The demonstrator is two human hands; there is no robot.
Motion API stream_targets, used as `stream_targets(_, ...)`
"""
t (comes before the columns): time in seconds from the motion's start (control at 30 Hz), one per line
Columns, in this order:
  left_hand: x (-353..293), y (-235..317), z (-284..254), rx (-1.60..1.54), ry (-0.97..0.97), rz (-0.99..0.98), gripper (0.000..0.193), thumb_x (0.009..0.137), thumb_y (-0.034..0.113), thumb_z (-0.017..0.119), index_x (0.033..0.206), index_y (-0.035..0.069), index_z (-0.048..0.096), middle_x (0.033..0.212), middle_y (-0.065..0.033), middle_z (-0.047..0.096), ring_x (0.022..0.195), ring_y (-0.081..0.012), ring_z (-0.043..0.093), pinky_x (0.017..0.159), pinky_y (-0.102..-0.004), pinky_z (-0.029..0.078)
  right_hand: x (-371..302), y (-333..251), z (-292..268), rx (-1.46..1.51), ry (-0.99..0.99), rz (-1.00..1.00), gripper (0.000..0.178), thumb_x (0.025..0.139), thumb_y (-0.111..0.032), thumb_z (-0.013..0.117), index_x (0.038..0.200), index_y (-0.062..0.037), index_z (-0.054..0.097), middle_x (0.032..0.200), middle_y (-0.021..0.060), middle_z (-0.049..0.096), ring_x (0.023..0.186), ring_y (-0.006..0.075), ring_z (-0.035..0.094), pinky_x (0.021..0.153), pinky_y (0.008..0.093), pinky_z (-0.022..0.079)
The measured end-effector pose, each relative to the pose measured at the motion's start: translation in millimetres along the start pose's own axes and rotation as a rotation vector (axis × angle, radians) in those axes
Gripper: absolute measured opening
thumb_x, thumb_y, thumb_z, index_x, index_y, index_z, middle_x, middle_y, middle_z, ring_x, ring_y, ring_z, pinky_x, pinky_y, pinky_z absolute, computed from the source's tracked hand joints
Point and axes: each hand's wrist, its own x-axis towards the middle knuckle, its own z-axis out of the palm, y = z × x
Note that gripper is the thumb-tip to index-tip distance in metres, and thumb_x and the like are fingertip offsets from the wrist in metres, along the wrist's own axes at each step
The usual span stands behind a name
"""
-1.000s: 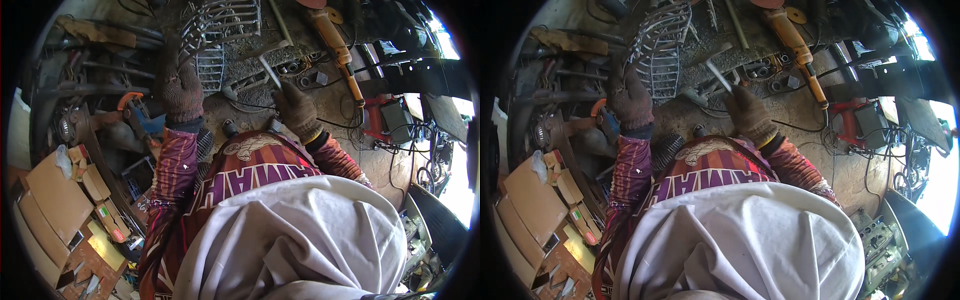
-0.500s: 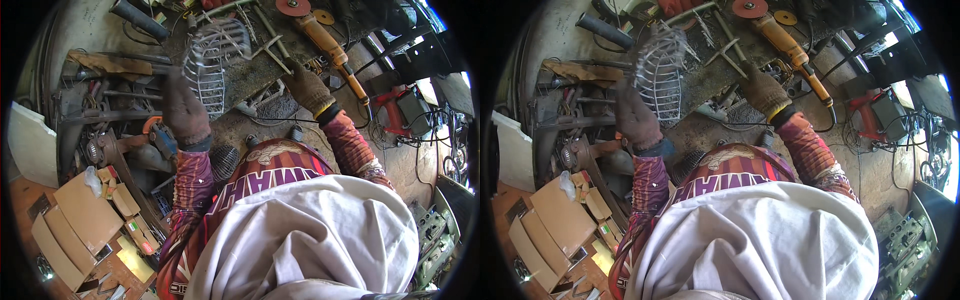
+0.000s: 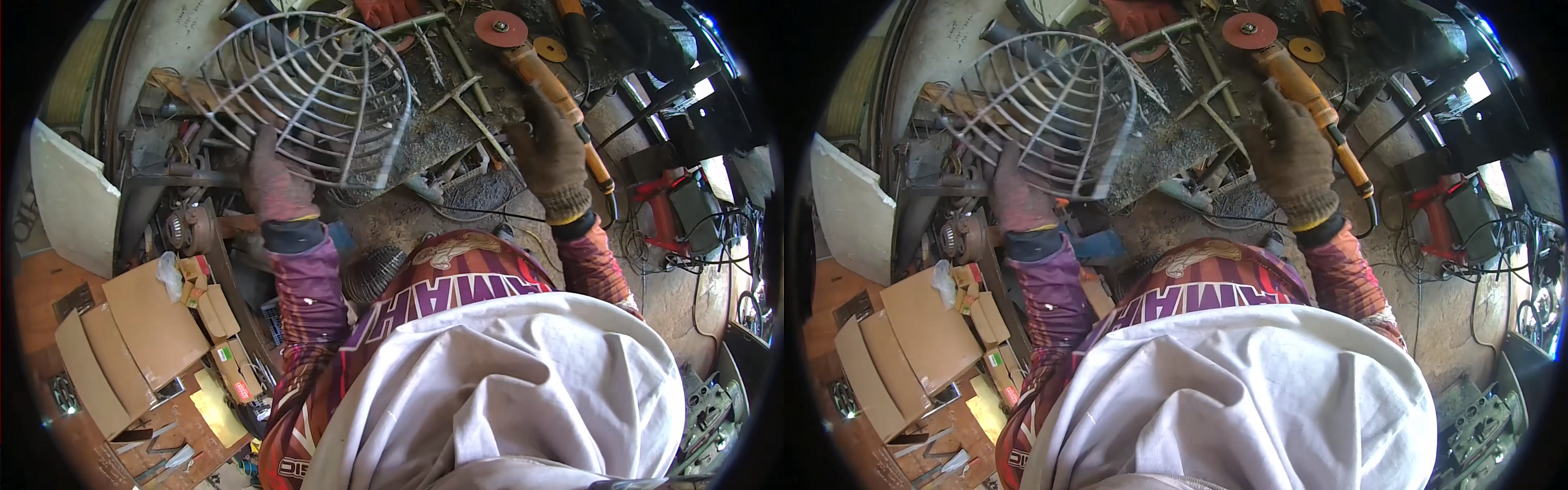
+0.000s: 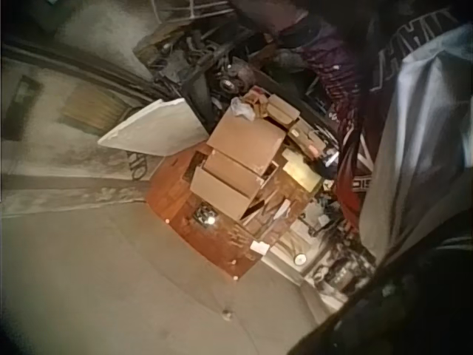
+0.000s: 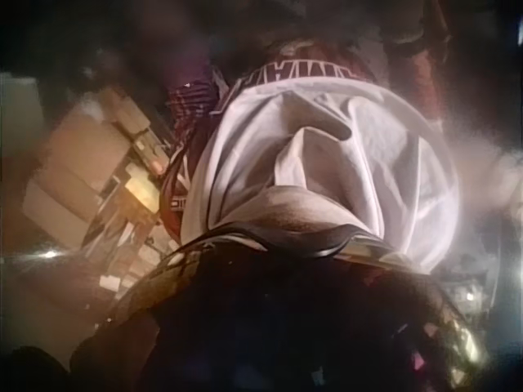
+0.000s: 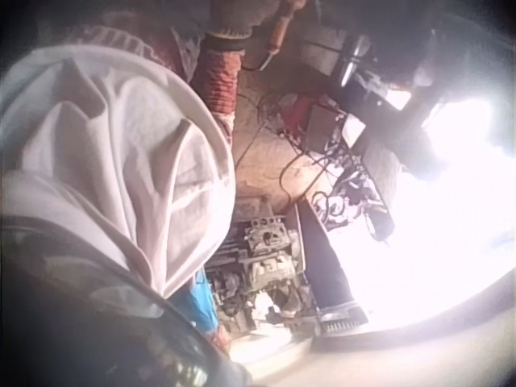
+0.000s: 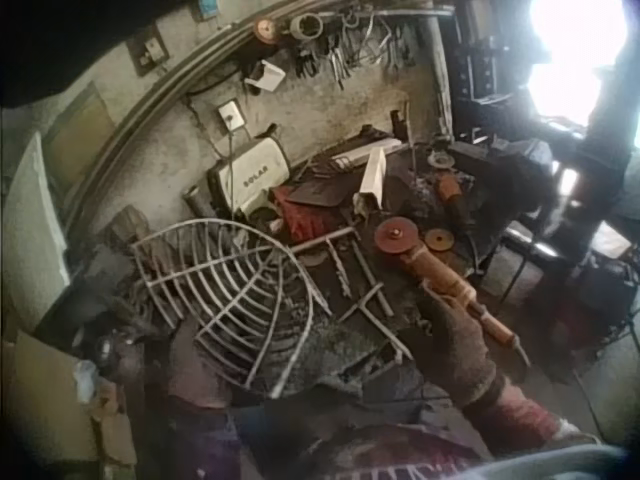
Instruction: The person welds metal bars together to form a curved wire cage, using a handheld welding torch to join the intersections. The person then uses a chipping hammer to tap and scrape slag from the welded joints while holding the frame by hand.
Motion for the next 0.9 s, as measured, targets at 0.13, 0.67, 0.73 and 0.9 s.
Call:
stream_targets(0.13, -15.4, -16.0, -33.8, -0.322, -0.165, -0.436, 0.031, 0.096, 0.014, 0.049, 0.121, -0.002, 0.055, 0.115, -0.0162, 0.064, 0.099, -0.0303, 0.066, 0.088, -0.0447, 0.057, -13.0, 8.3, -8.5, 0.244, 0.066, -0.09, 0.049, 0.083, -0.021, 0.073, 0.124, 0.0007, 0.056, 0.114, 0.0166, 0.063, 0.1, 0.0272, 0.066, 0.083, 0.0343, 0.053)
stream_targets(0.67, -92.9, -73.3, -6.3, -0.354, -0.365, -0.816, 0.044, 0.096, 0.028, 0.056, 0.133, 0.006, 0.051, 0.127, -0.0152, 0.059, 0.114, -0.0316, 0.059, 0.093, -0.0427, 0.055, -1.1, 24.1, 57.1, 0.849, -0.201, 0.102, 0.078, 0.092, -0.066, 0.038, 0.128, 0.002, 0.054, 0.117, 0.014, 0.063, 0.107, 0.0235, 0.061, 0.093, 0.0371, 0.05)
stream_targets(0.73, -92.6, -66.2, -10.6, -0.361, -0.41, -0.961, 0.045, 0.097, 0.028, 0.054, 0.136, 0.008, 0.048, 0.131, -0.0146, 0.057, 0.119, -0.0317, 0.056, 0.098, -0.0428, 0.05, -7.9, 21.9, 56.8, 0.89, -0.147, 0.169, 0.08, 0.09, -0.068, 0.039, 0.126, 0.0019, 0.054, 0.117, 0.0136, 0.063, 0.106, 0.0227, 0.061, 0.093, 0.037, 0.05)
stream_targets(0.9, -109.5, -73.9, -22.0, 0.1, -0.388, -0.548, 0.041, 0.095, 0.022, 0.055, 0.132, 0.005, 0.049, 0.129, -0.0157, 0.058, 0.119, -0.0332, 0.055, 0.101, -0.0407, 0.046, -15.2, 6.4, 48.2, 0.979, -0.082, 0.283, 0.071, 0.098, -0.059, 0.026, 0.122, 0.0004, 0.058, 0.114, 0.0146, 0.063, 0.102, 0.0236, 0.063, 0.092, 0.037, 0.05)
